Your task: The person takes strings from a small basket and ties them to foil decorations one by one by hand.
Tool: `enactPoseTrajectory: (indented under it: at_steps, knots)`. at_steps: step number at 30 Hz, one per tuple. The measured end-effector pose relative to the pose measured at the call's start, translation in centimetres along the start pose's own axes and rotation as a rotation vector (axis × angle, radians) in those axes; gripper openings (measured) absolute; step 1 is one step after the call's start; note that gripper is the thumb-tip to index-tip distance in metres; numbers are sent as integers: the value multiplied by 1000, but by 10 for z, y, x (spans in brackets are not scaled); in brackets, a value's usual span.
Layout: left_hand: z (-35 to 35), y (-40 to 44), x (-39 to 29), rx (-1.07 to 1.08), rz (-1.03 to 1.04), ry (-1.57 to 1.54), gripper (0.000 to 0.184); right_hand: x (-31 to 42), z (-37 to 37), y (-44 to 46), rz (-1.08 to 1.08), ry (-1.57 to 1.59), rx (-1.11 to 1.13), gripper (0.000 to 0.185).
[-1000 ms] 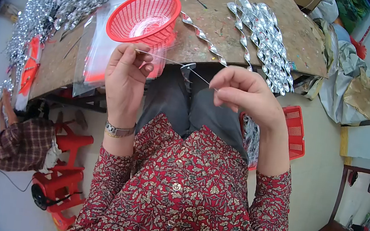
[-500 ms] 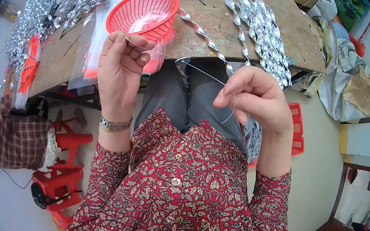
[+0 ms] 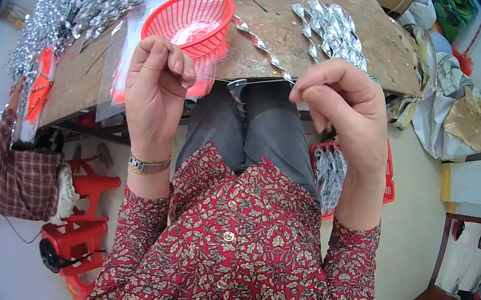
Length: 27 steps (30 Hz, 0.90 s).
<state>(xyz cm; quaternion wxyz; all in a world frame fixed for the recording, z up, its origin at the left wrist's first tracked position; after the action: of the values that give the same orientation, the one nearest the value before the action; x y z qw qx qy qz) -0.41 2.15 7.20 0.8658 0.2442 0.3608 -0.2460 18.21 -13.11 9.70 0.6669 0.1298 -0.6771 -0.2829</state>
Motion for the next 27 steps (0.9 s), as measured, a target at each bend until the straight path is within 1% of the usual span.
enactPoseTrajectory:
  at_steps: [1, 2, 4, 5, 7, 8, 9, 10, 11, 13, 15, 17, 19, 21, 27]
  knots:
    - [2, 0, 1, -11, -1, 19, 10, 1, 3, 3, -14, -80, -44, 8]
    - [3, -1, 1, -9, 0, 19, 10, 0, 8, 6, -16, -81, -44, 8]
    - [6, -2, 4, 14, -59, 25, 8, 0, 16, 11, -85, -202, -76, 7]
    - [7, -2, 5, 15, -58, 26, 8, -1, 20, 12, -87, -202, -76, 7]
    - [10, -3, 8, 61, -109, 21, 9, -6, 26, 12, 7, -128, -105, 7]
    - [13, -4, 9, 59, -120, 14, 10, -8, 30, 13, 6, -128, -106, 7]
    - [16, -5, 10, 60, -119, 15, 10, -11, 33, 14, 50, -123, -120, 7]
    - [17, -6, 12, 53, -159, 2, 10, -14, 36, 14, 94, -118, -133, 8]
    - [18, -7, 14, 45, -199, -11, 11, -15, 39, 15, 93, -118, -134, 8]
    - [19, -9, 18, 48, -215, 2, 12, -20, 43, 16, 149, -113, -157, 12]
    - [20, -11, 20, 51, -230, 14, 14, -23, 47, 17, 147, -91, -163, 14]
    - [23, -13, 22, 72, -256, 34, 21, -27, 49, 17, 147, -70, -169, 16]
    - [22, -12, 25, 79, -252, 30, 20, -31, 50, 15, 147, -62, -146, 19]
    - [22, -13, 25, 86, -249, 27, 20, -33, 50, 14, 144, -63, -139, 19]
    - [23, -16, 26, 70, -250, 144, 21, -32, 52, 14, 159, -83, -115, 16]
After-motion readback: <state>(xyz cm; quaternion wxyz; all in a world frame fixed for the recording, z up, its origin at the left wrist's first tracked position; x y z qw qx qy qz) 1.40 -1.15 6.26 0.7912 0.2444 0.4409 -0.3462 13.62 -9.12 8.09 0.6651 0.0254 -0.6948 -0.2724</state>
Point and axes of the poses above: each hand's wrist, its own y-axis towards the middle knuckle, its own z-axis out of the palm, x = y × z, the point moved 3 cm from there along y, towards the middle knuckle, and after that the axes turned 10 degrees about -z, right-handed, at the moved point
